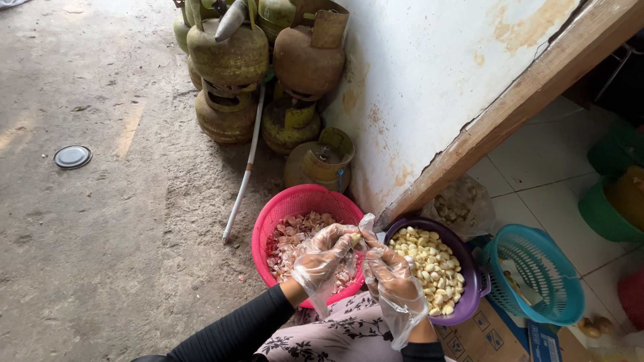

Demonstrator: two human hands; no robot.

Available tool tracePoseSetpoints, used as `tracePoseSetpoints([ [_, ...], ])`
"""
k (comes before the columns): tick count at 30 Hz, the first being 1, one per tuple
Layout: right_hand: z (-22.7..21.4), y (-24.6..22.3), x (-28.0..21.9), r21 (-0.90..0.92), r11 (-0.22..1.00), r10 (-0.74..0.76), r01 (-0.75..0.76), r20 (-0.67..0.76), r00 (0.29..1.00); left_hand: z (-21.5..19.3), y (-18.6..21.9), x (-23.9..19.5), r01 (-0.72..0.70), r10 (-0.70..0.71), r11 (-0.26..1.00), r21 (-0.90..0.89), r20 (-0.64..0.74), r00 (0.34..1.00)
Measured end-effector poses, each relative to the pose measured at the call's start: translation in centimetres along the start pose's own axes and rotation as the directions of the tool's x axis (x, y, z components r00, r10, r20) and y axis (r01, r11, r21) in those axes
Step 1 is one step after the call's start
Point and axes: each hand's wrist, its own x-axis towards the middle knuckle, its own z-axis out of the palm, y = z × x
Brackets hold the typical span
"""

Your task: The person sits on the floor and peels garlic cloves one by one using a small knife. The peeled cloves are placed into a purple bowl, and the skins are discarded into a pink basket.

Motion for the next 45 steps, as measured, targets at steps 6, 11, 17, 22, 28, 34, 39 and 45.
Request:
tracePoseSetpoints([
  [6,-1.1,0.3,-0.2,0.005,0.999,0.044,-0.044,-0.028,0.999,-0.8,1.3,-0.4,0.138,-0.128,0.979,-0.152,0.075,0.989],
  [11,-1.8,0.5,-0.2,0.050,0.998,0.046,-0.048,0.048,0.998,-1.1,2.2,-0.8,0.146,-0.127,0.980,-0.135,0.143,0.982],
  [17,-2.6,1.7,0.9,0.044,0.997,-0.068,0.060,0.224,0.972,-1.6,2.3,-0.4,0.133,-0.136,0.991,0.028,0.109,0.985],
  [22,-2.6,1.6,0.6,0.016,0.999,0.039,-0.041,0.093,0.995,-2.0,1.6,0.1,0.145,-0.151,0.987,0.075,0.072,0.986],
  [28,-1.4,0.0,-0.2,-0.012,0.987,0.161,-0.162,-0.031,0.986,-2.2,1.7,-0.1,0.143,-0.142,0.990,0.000,0.097,0.985],
  [34,-0.5,-0.3,0.0,0.057,0.992,0.106,-0.110,0.070,0.992,-2.2,0.8,0.6,0.092,-0.093,0.996,-0.019,-0.018,0.996],
  [39,-1.0,0.3,0.8,-0.087,0.992,0.097,-0.093,0.052,0.994,-2.9,-0.6,1.2,0.029,-0.027,0.999,0.021,-0.086,0.996],
  [45,-1.7,1.5,1.2,-0.047,0.996,0.076,-0.072,0.092,0.993,-3.6,-0.4,1.2,0.046,-0.042,0.993,0.113,-0.036,0.998],
])
